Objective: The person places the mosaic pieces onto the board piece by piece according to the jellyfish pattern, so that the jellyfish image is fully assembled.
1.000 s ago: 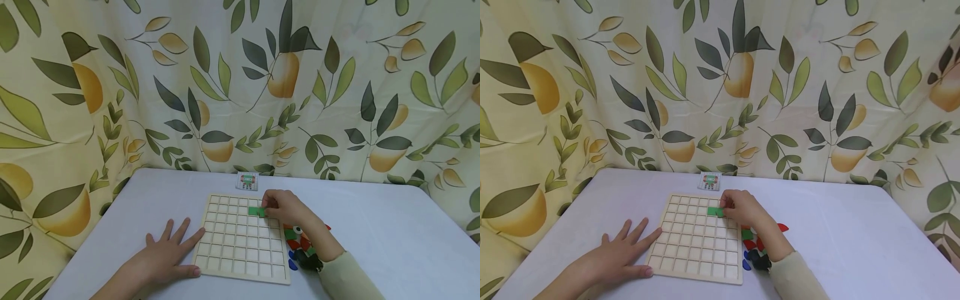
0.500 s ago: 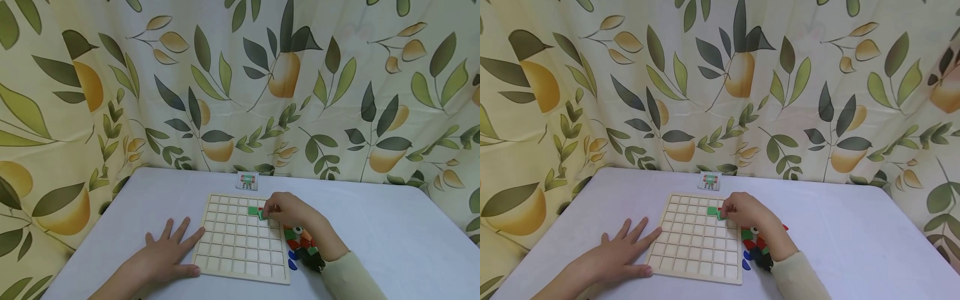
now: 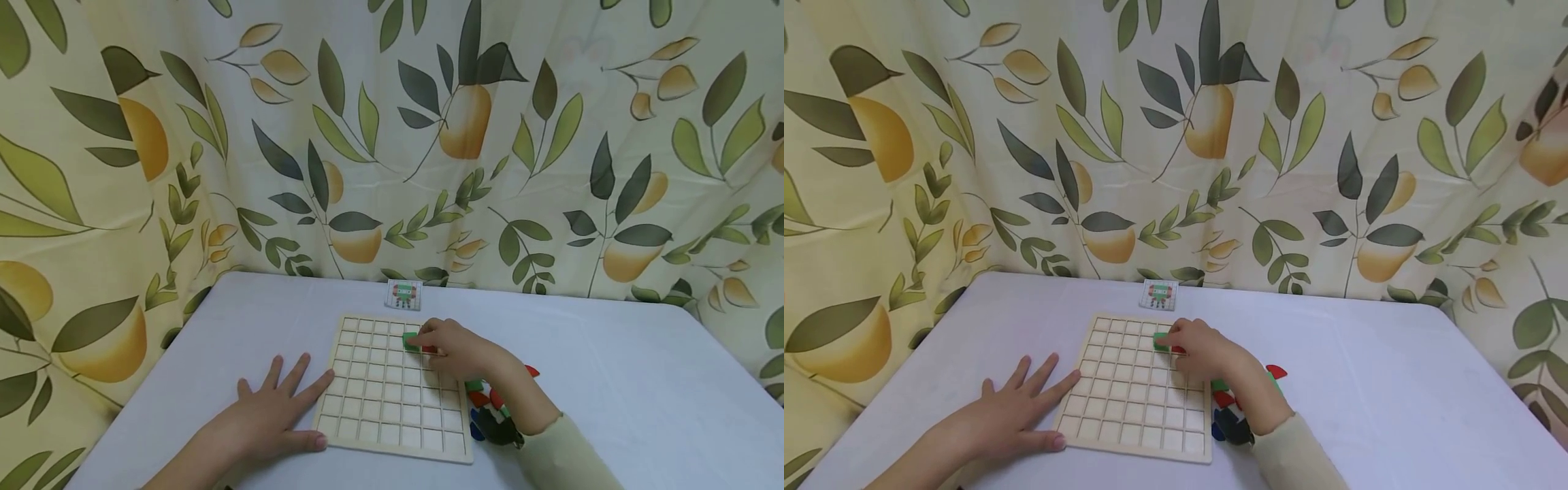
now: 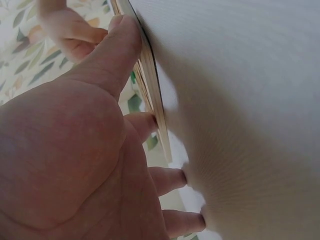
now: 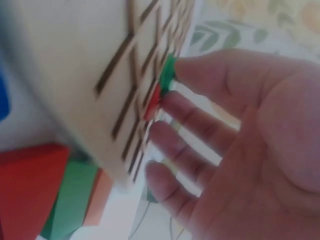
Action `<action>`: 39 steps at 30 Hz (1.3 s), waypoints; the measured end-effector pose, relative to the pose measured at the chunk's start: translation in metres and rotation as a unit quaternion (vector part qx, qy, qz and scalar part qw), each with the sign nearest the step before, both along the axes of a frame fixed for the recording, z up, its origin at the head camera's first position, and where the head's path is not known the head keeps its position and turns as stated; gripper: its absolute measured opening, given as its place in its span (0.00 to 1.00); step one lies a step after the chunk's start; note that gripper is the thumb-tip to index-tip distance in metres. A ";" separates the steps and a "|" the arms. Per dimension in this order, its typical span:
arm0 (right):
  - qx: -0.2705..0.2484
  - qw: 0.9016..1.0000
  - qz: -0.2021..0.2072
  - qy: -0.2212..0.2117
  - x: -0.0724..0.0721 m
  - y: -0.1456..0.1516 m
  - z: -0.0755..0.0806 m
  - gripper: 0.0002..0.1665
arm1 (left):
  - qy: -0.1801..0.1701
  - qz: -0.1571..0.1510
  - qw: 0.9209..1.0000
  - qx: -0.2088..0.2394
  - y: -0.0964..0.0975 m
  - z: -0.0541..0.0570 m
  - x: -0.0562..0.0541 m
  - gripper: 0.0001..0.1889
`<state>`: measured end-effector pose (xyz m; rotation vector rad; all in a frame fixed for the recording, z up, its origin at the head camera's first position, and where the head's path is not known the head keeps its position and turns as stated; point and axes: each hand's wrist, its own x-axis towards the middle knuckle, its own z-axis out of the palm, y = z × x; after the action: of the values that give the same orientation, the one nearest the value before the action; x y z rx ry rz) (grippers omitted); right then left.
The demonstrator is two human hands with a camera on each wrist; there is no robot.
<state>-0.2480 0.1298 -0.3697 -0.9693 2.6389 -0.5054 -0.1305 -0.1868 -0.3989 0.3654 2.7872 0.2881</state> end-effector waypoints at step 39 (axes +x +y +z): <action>-0.063 0.993 -0.063 -0.083 -0.014 0.051 0.023 0.21 | 0.000 -0.008 1.000 0.000 0.001 0.001 0.002 0.50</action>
<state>-0.2619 0.1811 -0.3468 -0.7615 2.5538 -0.7551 -0.1284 -0.1856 -0.3983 0.3867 2.7830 0.2851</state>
